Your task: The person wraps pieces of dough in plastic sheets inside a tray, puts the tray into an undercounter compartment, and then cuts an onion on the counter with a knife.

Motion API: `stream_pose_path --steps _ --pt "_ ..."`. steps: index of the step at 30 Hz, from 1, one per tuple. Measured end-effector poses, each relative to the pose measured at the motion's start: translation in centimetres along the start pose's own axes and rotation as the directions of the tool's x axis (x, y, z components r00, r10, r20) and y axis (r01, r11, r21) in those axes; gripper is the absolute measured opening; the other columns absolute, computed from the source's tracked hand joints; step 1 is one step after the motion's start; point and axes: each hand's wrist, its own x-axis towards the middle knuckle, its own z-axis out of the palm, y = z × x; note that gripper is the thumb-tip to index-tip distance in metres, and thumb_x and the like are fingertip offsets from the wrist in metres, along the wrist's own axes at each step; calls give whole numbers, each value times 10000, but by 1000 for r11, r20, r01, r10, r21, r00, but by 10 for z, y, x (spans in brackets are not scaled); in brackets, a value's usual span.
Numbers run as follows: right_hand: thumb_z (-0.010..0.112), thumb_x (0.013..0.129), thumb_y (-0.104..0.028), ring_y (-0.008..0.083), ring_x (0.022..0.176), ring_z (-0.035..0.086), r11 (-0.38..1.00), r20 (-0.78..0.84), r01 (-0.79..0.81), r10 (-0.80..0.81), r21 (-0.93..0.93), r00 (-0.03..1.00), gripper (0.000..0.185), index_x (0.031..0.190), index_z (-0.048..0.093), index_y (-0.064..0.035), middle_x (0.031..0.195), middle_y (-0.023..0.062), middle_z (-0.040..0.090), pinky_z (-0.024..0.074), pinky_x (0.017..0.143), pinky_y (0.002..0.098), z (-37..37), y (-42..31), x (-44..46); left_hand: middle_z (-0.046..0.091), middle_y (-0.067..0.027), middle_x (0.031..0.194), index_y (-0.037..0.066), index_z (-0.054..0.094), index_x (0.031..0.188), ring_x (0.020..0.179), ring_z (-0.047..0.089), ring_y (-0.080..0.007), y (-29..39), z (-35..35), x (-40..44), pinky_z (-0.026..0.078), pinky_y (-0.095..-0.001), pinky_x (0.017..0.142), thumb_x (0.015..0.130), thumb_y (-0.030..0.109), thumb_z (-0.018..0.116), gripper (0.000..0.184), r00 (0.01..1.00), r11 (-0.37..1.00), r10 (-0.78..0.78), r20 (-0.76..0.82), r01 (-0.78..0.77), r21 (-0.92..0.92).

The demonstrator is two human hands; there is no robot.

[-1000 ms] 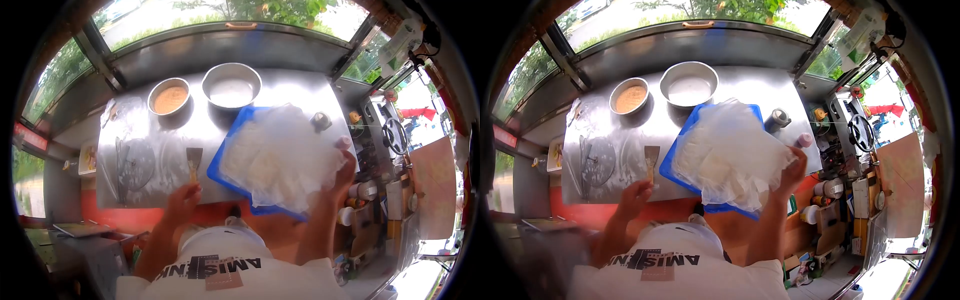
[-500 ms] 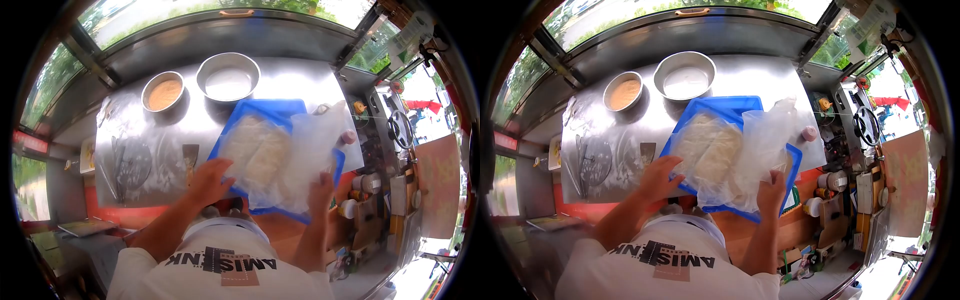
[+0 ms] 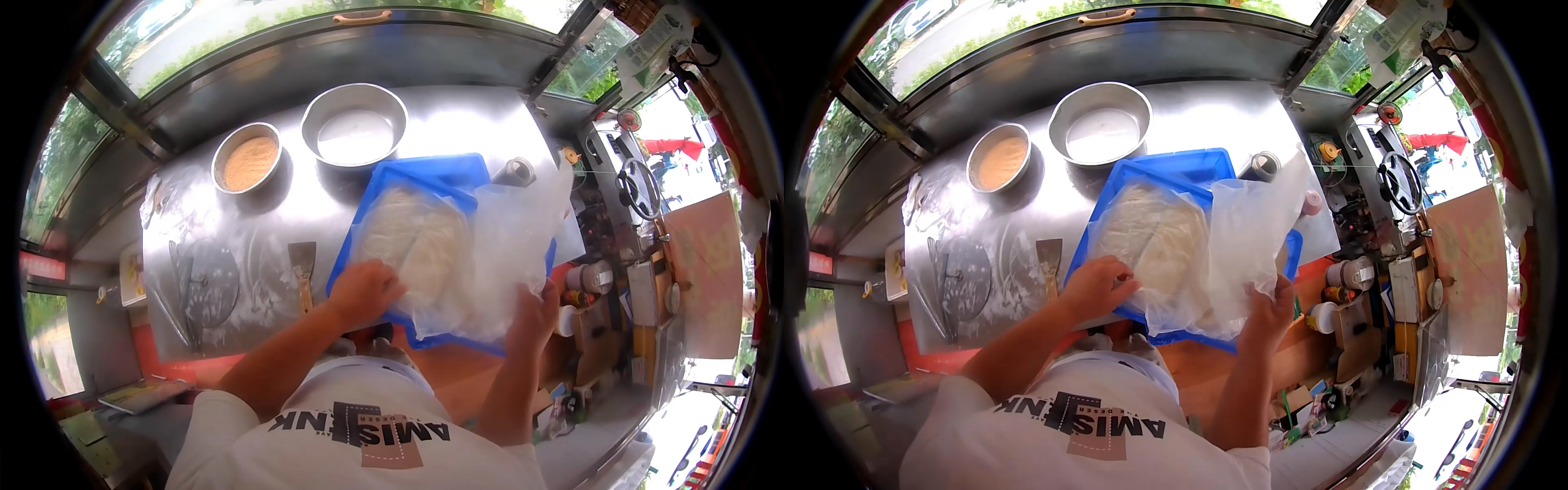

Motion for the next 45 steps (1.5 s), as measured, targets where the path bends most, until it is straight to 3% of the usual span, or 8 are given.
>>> stream_pose_path --steps 8,17,22,32,36,40,42,45 --pt "646 904 -41 110 902 604 979 -2 47 -48 -201 999 266 1159 591 7 1030 41 651 491 823 244 -1 13 -7 661 -132 864 44 686 848 808 659 -316 0 0 5 517 -420 730 837 224 690 180 997 997 -76 -22 76 -12" --pt "599 924 -27 152 1025 614 996 -54 56 -60 -73 997 368 1282 531 30 1179 87 628 495 897 277 9 2 -15 648 -73 911 17 619 917 815 622 -152 -9 -58 10 505 -286 752 900 38 606 29 914 932 49 -402 -187 -311" --pt "584 937 -30 166 1040 618 994 -81 112 -112 -9 990 385 1312 515 28 1201 102 625 493 917 284 12 0 -11 651 -25 903 -17 643 1109 791 582 -85 -29 -104 15 479 -254 717 944 100 600 207 910 719 -230 -344 -79 -691" --pt "596 947 -35 152 1019 618 1000 -60 -16 16 -3 998 368 1300 513 30 1164 97 636 493 897 273 21 1 -14 721 -116 1060 37 618 865 844 626 -117 -31 -129 23 513 -272 785 847 9 606 35 875 443 -273 -400 -255 -860" --pt "623 931 -39 147 1015 612 986 -20 -136 135 -96 991 394 1302 510 29 1153 98 632 494 890 275 17 17 -16 713 -114 1076 28 614 854 896 631 -114 9 -105 25 510 -272 806 816 -18 597 62 900 435 -232 -368 -242 -867" --pt "648 926 -87 184 1060 607 985 91 -135 144 -103 985 473 1353 482 32 1203 116 622 496 917 308 19 30 -29 670 -119 1149 11 610 898 946 645 -175 34 -49 31 522 -307 815 824 -9 591 79 928 537 2 -372 -314 -783" --pt "646 935 -124 201 1084 604 989 189 -24 52 -143 981 500 1378 466 25 1238 118 612 498 932 324 -3 60 -32 661 -138 1170 18 568 829 1023 648 -217 41 -24 36 527 -341 871 823 -44 617 79 895 836 248 -371 -391 -385" --pt "631 951 -163 212 1099 604 979 280 10 49 -204 959 497 1387 467 10 1273 112 595 507 930 338 -27 72 -40 650 -140 1170 15 583 835 1082 632 -288 67 1 35 514 -434 939 818 0 617 40 954 886 290 -79 -299 -354"
